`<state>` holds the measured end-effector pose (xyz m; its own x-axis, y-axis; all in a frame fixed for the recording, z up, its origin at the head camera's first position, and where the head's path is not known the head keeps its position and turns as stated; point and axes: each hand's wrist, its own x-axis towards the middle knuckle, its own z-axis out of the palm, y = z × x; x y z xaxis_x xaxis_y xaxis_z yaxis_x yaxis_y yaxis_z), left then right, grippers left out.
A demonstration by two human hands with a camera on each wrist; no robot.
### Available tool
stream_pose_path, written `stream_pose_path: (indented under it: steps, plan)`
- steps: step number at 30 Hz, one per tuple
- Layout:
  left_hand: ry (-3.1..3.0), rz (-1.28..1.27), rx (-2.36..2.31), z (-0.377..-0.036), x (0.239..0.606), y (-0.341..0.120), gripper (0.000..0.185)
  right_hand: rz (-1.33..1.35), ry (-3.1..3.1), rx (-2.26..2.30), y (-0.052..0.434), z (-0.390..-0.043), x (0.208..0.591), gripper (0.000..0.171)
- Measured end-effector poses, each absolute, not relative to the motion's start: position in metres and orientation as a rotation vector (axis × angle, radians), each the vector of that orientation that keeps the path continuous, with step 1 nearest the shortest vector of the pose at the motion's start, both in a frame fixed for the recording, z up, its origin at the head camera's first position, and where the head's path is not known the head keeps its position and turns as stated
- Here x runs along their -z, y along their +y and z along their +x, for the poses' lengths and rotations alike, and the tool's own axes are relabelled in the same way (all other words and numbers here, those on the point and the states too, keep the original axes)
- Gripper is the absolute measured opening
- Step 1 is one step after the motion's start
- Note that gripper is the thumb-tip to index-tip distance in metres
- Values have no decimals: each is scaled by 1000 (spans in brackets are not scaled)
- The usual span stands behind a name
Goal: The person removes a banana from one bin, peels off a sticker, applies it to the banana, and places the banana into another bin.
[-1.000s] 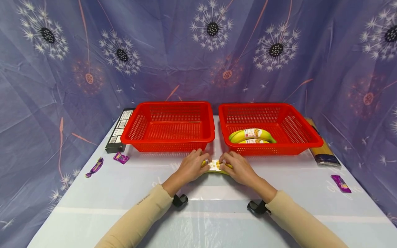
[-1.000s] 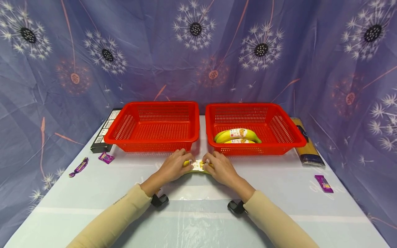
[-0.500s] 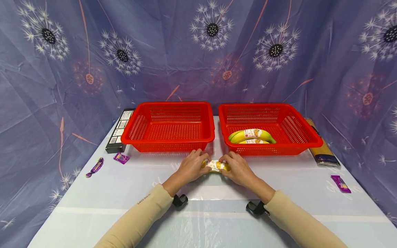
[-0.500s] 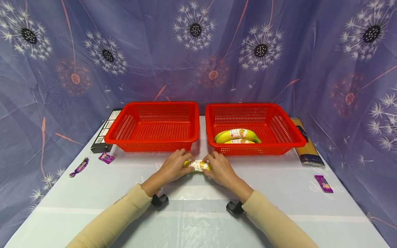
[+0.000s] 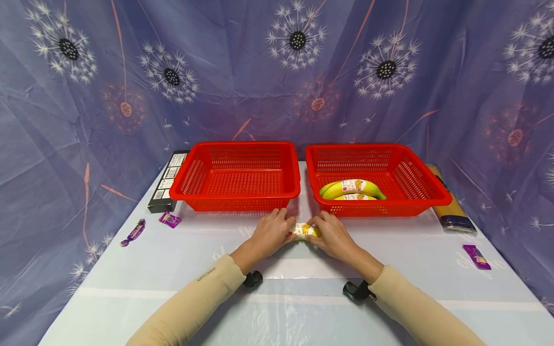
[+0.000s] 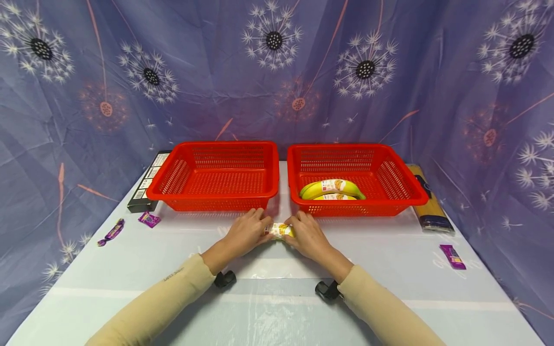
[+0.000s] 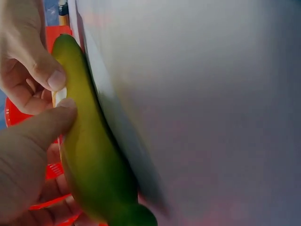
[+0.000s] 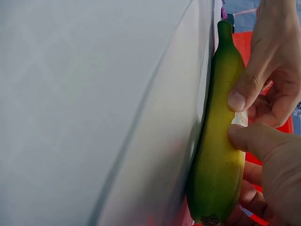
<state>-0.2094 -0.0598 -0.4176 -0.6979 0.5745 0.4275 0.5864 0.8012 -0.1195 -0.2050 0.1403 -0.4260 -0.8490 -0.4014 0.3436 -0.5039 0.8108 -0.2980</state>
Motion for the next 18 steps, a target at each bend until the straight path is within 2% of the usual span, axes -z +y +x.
stream_pose_path:
  steps: [12, 18]
  plan:
    - [-2604, -859, 17, -213, 415, -56, 36, 739, -2696, -535, 141, -203, 425, 32]
    - [-2666, -942, 119, -213, 410, -62, 25, 725, -2698, -518, 141, -203, 426, 32]
